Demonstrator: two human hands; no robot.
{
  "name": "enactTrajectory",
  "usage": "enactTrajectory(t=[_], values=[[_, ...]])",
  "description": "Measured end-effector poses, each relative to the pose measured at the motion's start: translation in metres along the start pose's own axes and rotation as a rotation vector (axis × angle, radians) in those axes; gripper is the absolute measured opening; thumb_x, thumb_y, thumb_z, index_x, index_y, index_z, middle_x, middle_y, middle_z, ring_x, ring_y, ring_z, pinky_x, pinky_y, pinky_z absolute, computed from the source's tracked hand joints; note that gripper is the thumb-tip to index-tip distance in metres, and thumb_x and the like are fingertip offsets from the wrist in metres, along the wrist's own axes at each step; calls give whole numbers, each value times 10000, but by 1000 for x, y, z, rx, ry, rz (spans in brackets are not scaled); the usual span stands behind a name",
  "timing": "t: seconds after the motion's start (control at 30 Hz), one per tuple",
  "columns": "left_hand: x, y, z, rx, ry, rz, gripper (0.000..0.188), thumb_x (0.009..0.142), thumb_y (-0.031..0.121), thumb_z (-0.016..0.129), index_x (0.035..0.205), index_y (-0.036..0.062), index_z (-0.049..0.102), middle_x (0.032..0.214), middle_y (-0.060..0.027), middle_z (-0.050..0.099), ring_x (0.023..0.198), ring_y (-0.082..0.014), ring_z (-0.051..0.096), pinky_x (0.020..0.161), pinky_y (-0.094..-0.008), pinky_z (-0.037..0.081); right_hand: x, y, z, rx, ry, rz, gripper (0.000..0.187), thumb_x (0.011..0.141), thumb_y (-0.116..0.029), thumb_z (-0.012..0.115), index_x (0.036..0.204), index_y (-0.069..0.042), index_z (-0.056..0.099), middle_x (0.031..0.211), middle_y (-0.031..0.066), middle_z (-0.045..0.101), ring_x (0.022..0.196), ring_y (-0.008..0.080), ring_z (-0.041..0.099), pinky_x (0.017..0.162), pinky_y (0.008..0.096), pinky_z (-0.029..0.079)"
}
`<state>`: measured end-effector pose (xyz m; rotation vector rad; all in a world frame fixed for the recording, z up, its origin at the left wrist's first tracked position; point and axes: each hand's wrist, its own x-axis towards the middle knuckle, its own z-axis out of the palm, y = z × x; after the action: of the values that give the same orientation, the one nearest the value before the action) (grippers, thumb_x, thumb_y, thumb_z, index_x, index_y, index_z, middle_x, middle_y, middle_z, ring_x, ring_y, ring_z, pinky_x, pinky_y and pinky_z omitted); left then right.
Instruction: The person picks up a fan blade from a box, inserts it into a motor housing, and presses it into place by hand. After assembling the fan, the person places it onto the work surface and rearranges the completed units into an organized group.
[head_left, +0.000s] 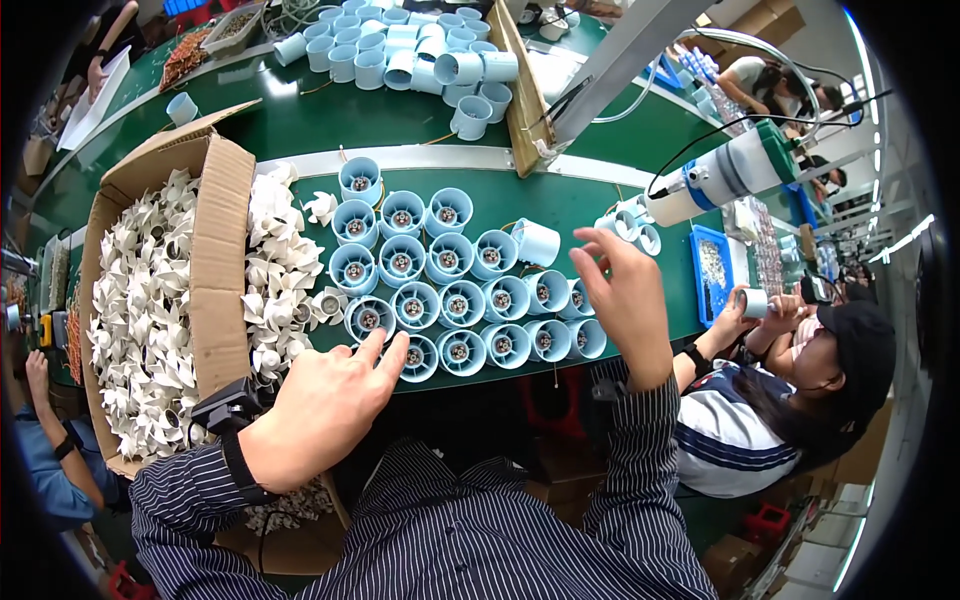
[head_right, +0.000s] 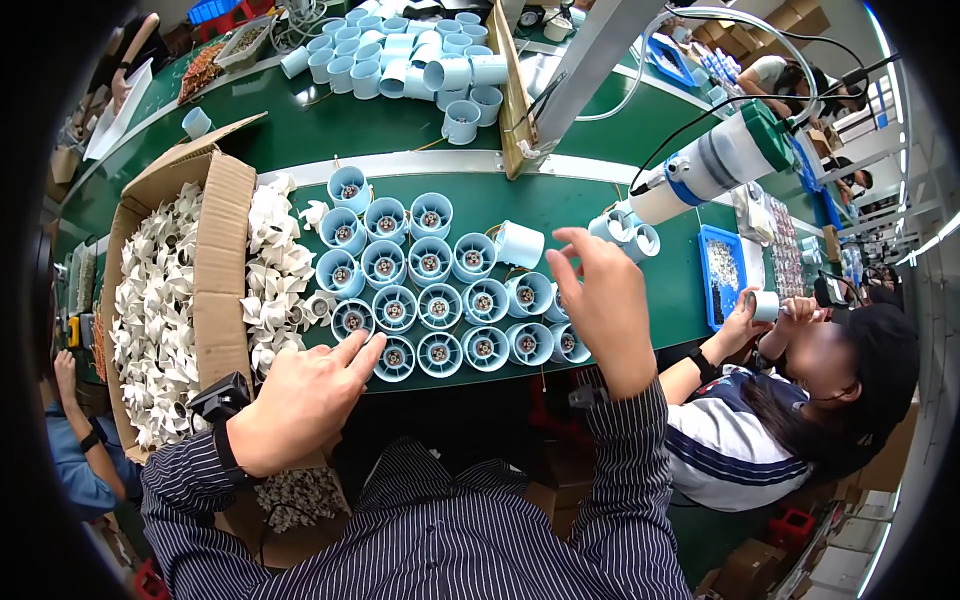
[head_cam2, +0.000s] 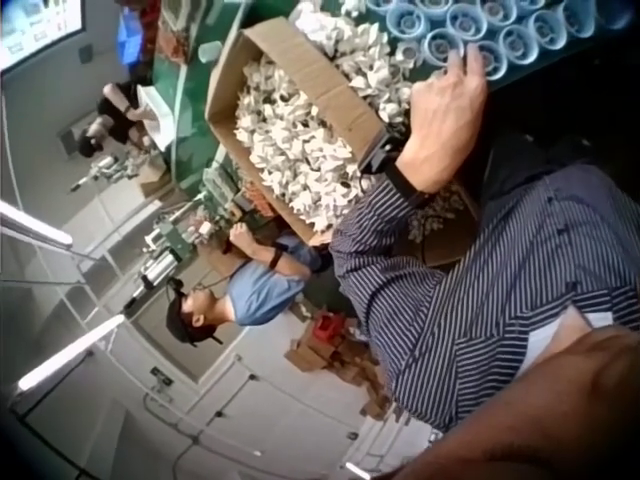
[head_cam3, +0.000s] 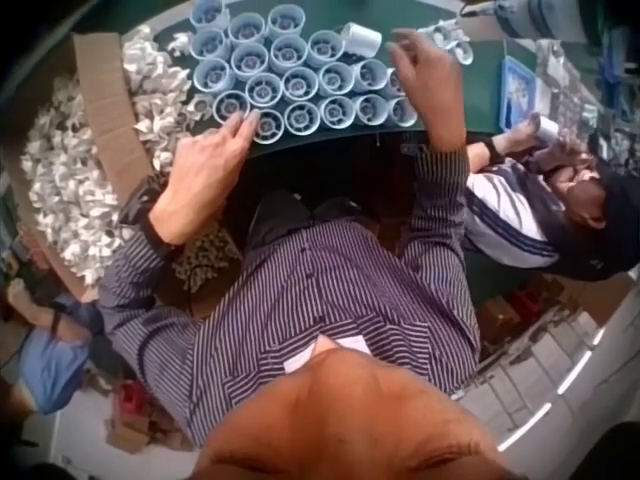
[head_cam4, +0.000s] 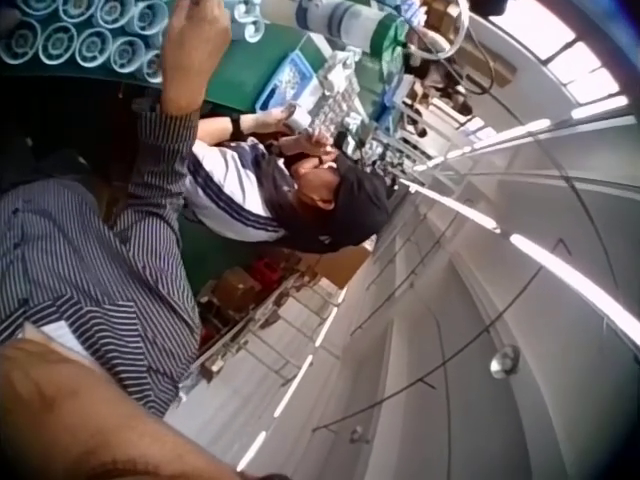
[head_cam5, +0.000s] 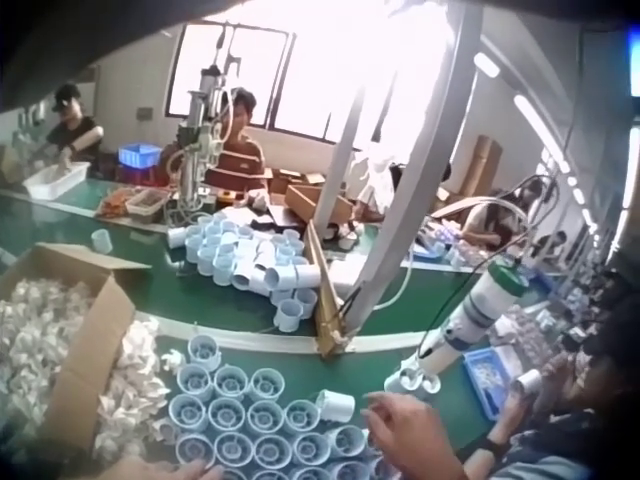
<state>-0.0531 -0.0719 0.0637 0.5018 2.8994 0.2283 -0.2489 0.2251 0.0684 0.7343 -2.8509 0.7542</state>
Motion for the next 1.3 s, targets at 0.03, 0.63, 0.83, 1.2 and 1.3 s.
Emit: enactTrajectory(t=[0.03,0.63,0.83,1.2,1.3], values=[[0,1,-2,2,6,2,721,854,100,749,1538,-3,546,1382,-149,684,857,-236,772,719,-397,565,8,9,10,-64,-27,-40,275,994,-173,771,1224,-23,754,944,163,792,750,239,735,712,367,578],[-2,-2,-1,-40,127,65,555,894,92,682,1418,-80,613,1131,-198,732,800,-286,779,666,-391,624,100,-25,72,106,-292,-226,218,994,-116,698,1178,-15,755,781,153,771,721,286,762,728,401,585],[-2,-3,7,-38,101,53,659,859,89,695,1495,-36,573,1185,-156,677,774,-256,760,611,-403,581,113,-20,52,-52,-217,-355,262,942,-84,697,1192,-34,757,1028,189,770,900,355,751,845,449,590],[-2,-5,6,-60,145,73,623,856,86,700,1452,-57,592,1144,-170,690,727,-261,755,605,-394,599,130,-20,56,-20,-476,-394,275,923,-1,642,1172,-12,757,1089,209,763,1049,428,727,968,488,585],[-4,-5,6,-47,138,69,622,852,89,704,1446,-60,595,1152,-179,690,728,-259,755,601,-394,598,153,-28,53,-111,-231,-488,250,940,4,619,1165,-6,726,1087,223,746,1066,434,718,969,506,571]])
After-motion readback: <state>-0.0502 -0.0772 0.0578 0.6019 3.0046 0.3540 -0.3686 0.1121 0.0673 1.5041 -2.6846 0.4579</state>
